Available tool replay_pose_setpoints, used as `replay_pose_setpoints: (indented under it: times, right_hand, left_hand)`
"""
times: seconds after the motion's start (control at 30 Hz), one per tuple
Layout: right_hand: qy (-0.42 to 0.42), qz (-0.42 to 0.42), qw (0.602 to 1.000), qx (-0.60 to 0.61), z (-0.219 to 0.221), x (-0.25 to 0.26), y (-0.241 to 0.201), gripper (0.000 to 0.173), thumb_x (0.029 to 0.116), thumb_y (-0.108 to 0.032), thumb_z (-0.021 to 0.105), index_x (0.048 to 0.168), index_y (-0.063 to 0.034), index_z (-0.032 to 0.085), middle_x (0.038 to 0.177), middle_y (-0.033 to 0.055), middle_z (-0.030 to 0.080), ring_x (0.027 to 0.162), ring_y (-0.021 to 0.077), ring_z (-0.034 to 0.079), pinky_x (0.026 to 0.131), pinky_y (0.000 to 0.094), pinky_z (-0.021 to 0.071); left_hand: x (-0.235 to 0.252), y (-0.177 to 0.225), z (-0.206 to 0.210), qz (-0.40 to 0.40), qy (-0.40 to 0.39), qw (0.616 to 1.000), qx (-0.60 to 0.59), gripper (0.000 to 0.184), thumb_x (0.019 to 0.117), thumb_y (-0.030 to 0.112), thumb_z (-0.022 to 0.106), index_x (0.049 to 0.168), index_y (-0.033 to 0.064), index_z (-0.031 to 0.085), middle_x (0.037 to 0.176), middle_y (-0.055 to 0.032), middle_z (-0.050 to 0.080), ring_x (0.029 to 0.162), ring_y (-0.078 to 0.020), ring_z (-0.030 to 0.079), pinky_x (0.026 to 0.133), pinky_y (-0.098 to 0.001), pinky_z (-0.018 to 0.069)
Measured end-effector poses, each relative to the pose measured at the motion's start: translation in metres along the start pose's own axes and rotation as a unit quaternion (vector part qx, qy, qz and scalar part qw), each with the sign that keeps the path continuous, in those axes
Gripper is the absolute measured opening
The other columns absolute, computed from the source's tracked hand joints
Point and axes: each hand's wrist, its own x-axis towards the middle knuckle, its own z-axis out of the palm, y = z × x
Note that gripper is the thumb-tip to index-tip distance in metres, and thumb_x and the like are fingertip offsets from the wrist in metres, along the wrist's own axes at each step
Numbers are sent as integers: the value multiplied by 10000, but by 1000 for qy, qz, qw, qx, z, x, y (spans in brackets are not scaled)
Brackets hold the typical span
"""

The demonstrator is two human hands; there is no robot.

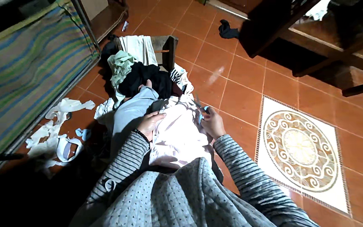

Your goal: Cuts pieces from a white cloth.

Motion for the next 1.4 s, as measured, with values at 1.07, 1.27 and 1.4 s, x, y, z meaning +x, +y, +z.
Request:
replay_pose_setpoints:
  times: [1.07,1.27,1.4]
  right_hand:
    - [-158,-167,968,102,-16,-56,-17,369,851,-111,726,1205,-28,660,1088,111,706,935,182,697,852,400,598]
    - [-144,-163,975,36,-19,-51,-10,392,822,-69,717,1199,-3,627,994,149,696,804,248,685,769,461,579]
    - [-174,-200,960,91,-25,-55,6,431,809,-108,759,1202,7,627,1016,136,697,861,215,690,794,425,587]
  left_hand:
    - [-14,-17,-26,-74,-23,992,98,350,1063,214,529,1337,0,575,1163,-152,693,1031,-228,687,911,-421,574]
    - [-18,1,-12,39,-76,991,103,486,994,-38,498,1466,61,440,1246,-162,649,1053,-227,675,905,-414,568]
    - [-46,20,-7,110,-75,990,41,409,1017,16,494,1423,47,461,1127,-138,700,963,-209,715,861,-397,606]
